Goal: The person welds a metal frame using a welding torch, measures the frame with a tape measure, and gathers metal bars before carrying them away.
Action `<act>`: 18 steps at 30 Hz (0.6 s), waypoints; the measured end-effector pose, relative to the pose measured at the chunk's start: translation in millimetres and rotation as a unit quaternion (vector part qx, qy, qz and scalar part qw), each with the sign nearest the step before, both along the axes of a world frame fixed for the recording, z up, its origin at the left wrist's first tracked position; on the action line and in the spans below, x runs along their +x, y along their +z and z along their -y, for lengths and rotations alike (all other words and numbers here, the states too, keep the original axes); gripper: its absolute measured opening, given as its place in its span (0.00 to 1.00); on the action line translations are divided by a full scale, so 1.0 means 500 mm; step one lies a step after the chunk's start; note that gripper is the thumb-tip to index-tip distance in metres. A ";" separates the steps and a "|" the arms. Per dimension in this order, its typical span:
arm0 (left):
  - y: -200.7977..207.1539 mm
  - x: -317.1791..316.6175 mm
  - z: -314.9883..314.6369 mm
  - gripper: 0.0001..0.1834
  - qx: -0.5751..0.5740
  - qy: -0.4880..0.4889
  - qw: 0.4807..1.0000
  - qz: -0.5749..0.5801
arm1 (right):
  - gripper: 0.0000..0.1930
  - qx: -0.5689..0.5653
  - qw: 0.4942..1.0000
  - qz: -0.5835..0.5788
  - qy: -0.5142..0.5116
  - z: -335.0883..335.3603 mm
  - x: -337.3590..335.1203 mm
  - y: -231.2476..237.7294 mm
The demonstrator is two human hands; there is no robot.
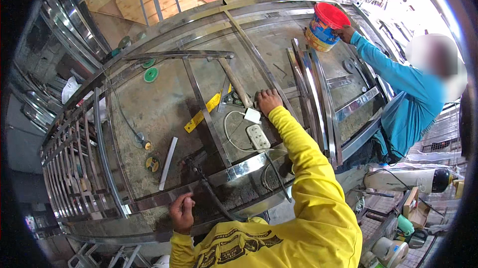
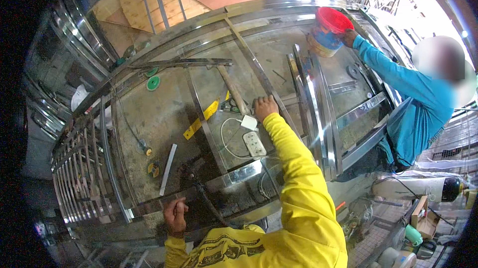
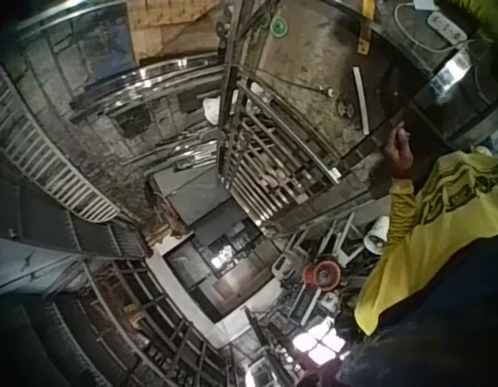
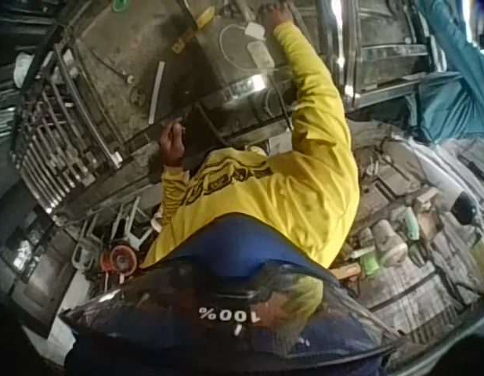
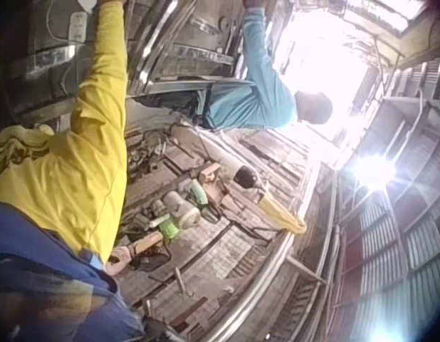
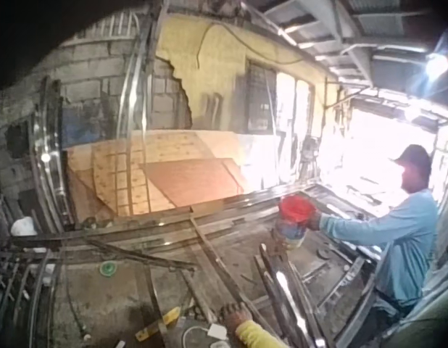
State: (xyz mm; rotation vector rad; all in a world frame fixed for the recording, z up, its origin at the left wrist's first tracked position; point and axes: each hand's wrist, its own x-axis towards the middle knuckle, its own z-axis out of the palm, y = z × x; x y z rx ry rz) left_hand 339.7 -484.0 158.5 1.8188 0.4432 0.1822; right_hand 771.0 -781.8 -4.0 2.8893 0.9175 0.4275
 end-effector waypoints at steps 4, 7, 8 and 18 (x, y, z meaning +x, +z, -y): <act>-0.007 -0.057 -0.012 0.17 0.026 0.080 0.996 -0.033 | 0.15 -0.134 0.973 -0.189 -0.008 -0.027 0.061 0.058; -0.011 -0.067 -0.012 0.19 0.058 0.121 0.990 -0.033 | 0.22 -0.152 0.956 -0.247 0.042 -0.009 0.069 0.092; -0.006 -0.063 -0.008 0.20 0.050 0.127 0.989 -0.054 | 0.21 -0.166 0.946 -0.271 0.068 0.003 0.076 0.105; -0.036 -0.028 0.004 0.18 0.015 0.084 0.995 -0.056 | 0.18 -0.158 0.932 -0.281 0.167 0.024 -0.030 0.189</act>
